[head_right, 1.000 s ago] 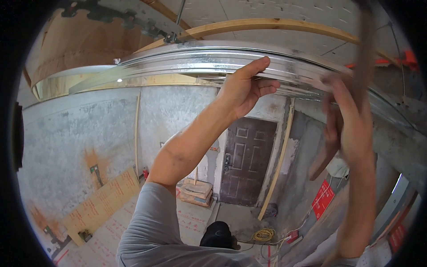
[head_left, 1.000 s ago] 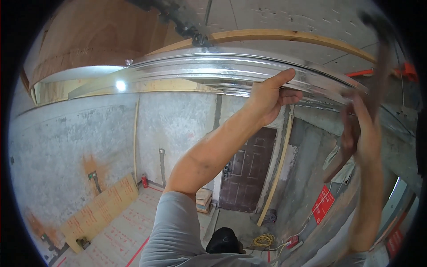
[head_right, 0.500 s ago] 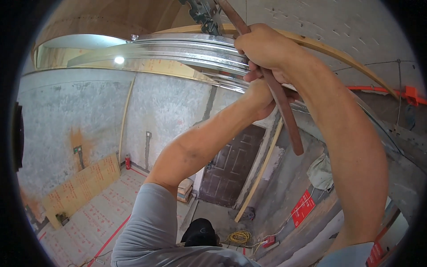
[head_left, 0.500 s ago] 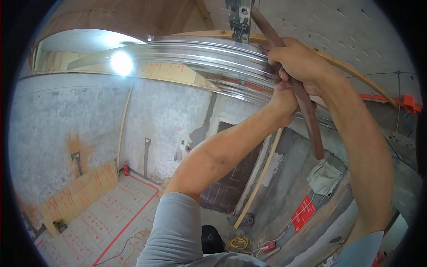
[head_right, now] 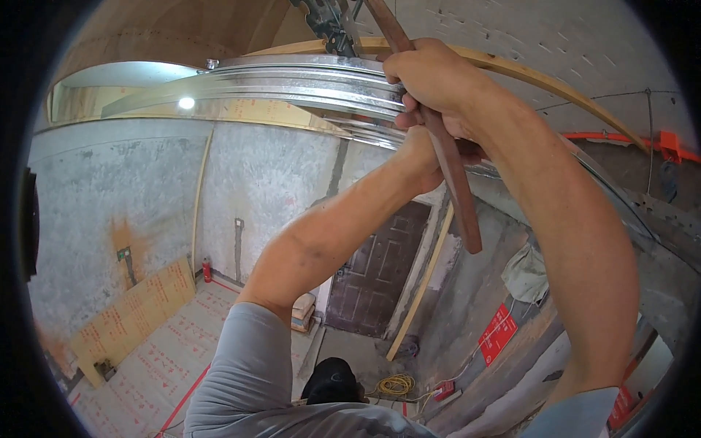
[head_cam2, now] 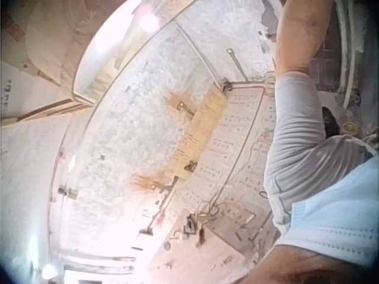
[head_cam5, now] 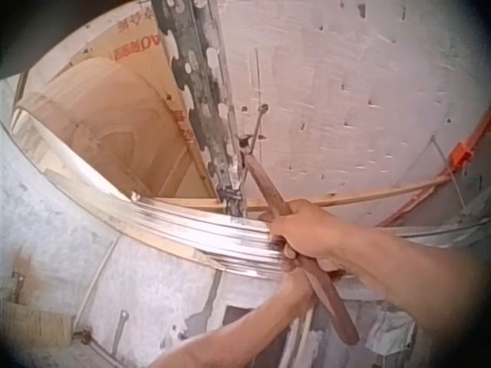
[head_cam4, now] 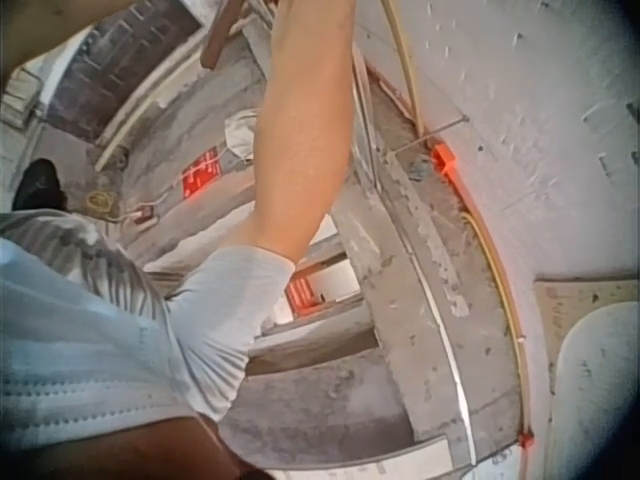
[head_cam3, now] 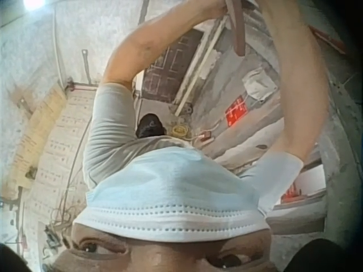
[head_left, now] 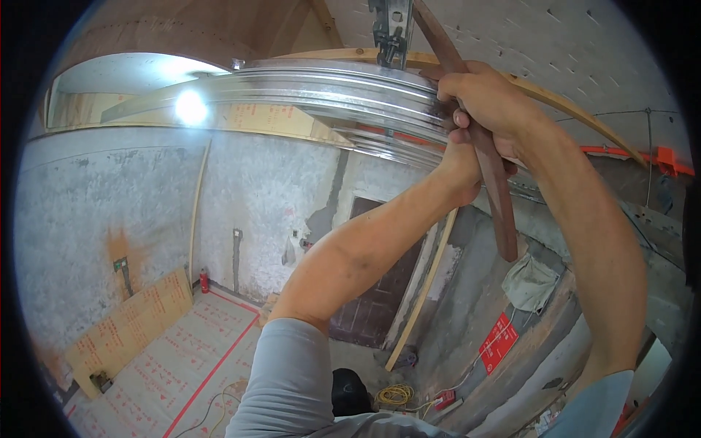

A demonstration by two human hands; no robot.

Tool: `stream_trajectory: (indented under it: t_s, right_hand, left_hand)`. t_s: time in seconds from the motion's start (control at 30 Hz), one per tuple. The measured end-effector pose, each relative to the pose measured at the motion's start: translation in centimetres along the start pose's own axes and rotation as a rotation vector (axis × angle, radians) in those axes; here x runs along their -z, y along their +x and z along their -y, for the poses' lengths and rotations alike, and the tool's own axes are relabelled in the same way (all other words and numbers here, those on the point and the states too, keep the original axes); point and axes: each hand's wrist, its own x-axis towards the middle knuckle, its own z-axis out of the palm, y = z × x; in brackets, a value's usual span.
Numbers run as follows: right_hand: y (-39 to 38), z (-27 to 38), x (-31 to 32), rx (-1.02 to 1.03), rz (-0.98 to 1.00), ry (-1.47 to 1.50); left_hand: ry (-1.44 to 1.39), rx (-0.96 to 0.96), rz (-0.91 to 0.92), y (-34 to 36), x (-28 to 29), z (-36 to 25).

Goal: The recorder is installing metal tracks for a ceiling frame using a hammer and pliers.

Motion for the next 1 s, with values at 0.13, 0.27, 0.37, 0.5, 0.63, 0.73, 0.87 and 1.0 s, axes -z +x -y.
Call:
stream_trajectory:
  t_s: [0.13,0.27,0.37,0.5,0.63,0.73,0.87,1.0]
  right_hand:
    - [-1.3,0.5,-0.4,0.084,-0.013,-0.120]
    - [0.3,-0.1,1.5,0.064,-0.005,-0.165]
    - [-1.1,1.8,0.1,0.108,-0.054,0.068]
    - [-1.5,3.1,-0.5,0.178,-0.091,0.151]
    - [0.6,2.7,-1.0,0.130,-0.052,0.318]
    - [1.7,3.1,-1.7,0.070,-0.094,0.368]
    - [3.9,3.4,-3.2,0.066,-0.104,0.393]
    - [6.8,2.9,-1.4,0.024,-0.047,0.296]
  left_hand:
    - [-0.035,-0.076,-0.010,0.0,0.2,0.5]
    - [-0.020,-0.034,-0.057,-0.7,-1.5,-0.5]
    - [-0.033,0.019,-0.075,-0.6,-0.7,-0.6]
    - [-0.114,0.081,-0.076,-0.7,-0.5,-0.3]
    - [0.131,0.099,0.002,0.0,-0.5,-0.1]
    - [0.114,0.139,-0.005,-0.3,-0.5,0.3]
    - [-0.009,0.143,-0.099,-1.9,1.8,1.7]
    - [-0.095,0.223,-0.437,-6.7,3.7,4.4]
